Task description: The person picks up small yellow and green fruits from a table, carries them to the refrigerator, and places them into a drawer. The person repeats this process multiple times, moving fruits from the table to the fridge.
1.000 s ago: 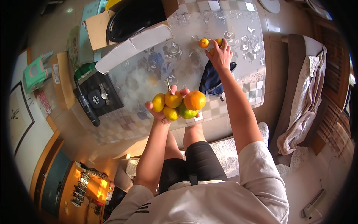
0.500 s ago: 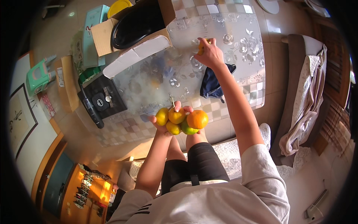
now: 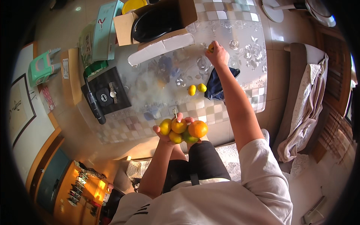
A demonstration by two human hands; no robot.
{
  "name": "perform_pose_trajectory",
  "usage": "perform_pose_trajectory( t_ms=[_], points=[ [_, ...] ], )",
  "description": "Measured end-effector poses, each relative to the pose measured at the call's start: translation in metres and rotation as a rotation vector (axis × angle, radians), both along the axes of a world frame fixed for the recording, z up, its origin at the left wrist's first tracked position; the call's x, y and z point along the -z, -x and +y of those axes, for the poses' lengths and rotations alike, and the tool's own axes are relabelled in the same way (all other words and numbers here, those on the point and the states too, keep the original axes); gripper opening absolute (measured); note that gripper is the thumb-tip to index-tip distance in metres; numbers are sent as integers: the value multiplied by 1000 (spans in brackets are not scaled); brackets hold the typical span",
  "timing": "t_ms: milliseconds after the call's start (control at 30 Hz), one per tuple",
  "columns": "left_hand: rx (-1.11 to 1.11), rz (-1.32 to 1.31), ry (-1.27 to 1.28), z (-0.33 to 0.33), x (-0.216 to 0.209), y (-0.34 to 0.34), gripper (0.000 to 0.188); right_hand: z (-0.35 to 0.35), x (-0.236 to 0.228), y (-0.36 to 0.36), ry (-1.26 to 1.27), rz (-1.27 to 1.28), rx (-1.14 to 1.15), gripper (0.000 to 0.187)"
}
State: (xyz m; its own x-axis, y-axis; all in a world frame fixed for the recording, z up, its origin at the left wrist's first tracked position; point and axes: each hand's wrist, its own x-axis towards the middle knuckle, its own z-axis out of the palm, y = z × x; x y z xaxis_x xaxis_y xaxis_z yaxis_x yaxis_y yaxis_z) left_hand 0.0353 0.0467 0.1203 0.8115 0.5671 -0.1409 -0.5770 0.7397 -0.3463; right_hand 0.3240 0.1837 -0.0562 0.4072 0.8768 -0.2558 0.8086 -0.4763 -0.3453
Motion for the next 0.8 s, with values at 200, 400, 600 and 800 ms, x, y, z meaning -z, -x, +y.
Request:
perform_pose_trajectory(
  t_ms=[200, 400, 600, 800],
  points=[
    [-64, -88, -26, -6, 8, 19, 69, -42, -18, 2, -144, 963, 552, 41],
    [-82, -34, -16, -4, 14, 39, 73, -111, -195, 78, -665, 1168, 426, 40],
    [-30, -13, -70, 1, 6, 31, 71, -133, -286, 132, -920, 658, -457, 38],
    [-78, -74, -116, -12, 6, 22, 85, -132, -274, 152, -893, 406, -792, 18]
  ],
)
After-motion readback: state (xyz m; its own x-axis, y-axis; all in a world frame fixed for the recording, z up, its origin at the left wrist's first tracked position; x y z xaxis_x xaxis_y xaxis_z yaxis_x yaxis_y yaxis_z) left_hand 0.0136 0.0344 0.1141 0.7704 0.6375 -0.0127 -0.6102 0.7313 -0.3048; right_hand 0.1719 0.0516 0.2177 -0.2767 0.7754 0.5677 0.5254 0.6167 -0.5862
